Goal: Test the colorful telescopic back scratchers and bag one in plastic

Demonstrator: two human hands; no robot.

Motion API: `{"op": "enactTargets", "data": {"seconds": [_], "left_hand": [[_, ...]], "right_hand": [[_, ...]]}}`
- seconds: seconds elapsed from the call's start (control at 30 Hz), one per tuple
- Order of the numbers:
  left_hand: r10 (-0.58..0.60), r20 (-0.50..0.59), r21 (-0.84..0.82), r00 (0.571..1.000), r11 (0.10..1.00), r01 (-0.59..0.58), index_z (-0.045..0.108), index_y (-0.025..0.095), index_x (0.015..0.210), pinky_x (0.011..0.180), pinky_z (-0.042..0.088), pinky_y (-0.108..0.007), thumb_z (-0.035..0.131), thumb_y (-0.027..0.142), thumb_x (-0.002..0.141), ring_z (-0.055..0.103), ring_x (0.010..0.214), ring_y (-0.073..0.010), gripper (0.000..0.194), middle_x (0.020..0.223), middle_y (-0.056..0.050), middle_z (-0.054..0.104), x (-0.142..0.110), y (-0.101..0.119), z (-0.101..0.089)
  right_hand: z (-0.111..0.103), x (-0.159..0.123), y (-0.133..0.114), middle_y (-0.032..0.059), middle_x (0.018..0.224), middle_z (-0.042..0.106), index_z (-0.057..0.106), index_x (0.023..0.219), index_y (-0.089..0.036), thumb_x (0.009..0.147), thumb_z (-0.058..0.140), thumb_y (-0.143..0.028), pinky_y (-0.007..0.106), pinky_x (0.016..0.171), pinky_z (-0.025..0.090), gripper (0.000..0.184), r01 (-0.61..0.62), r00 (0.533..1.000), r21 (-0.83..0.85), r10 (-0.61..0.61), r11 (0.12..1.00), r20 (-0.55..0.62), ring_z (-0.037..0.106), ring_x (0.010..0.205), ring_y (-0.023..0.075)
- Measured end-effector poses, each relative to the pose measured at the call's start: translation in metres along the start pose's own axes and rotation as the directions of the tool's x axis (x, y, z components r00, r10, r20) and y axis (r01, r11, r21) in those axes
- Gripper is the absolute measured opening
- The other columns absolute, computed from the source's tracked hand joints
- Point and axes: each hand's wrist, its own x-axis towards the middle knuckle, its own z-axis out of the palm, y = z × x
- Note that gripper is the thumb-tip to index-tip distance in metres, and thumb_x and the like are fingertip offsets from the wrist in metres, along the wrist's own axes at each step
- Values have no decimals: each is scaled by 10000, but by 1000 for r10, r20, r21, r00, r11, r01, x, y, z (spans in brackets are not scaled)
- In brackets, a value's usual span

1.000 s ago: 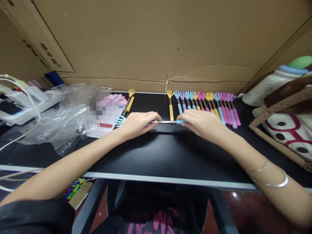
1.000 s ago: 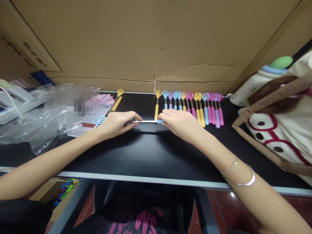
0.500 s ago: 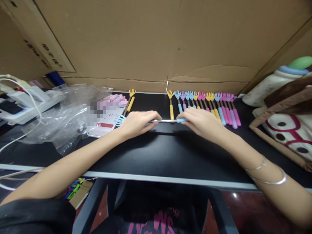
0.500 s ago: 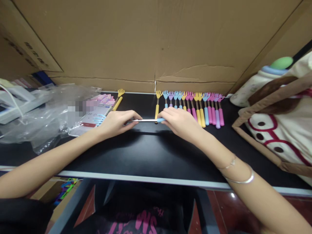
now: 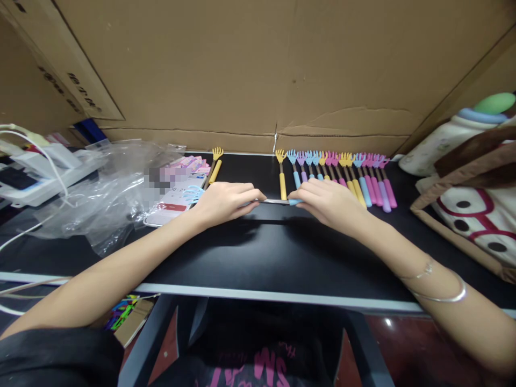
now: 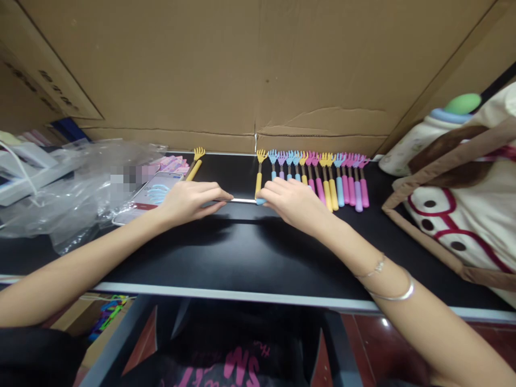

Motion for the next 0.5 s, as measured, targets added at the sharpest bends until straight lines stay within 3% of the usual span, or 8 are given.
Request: {"op": "enactTargets", "data": {"seconds": [0.2,0.5], "left_hand": [[-3,-13,-19,1000,1000,2,609,222,983,563,367,-201,462,274,955,656,734,-100,158,864,38,695,0,0,-1],[-211,28,-215,977,953,212,597,228,1011,592,398,-175,502,285,928,655,735,-81,139,893,50,701,0,8,-2]], "right_hand": [[-2,0,-1,76,853,645,613,969,-161,975,370,-258,288,668,369,261,14,1000,-21,-14,1000,-19,552,764,178],[-7,1,-3,61,825,641,600,972,-158,976,380,-281,267,610,377,252,-57,994,47,61,997,-93,575,744,169]]}}
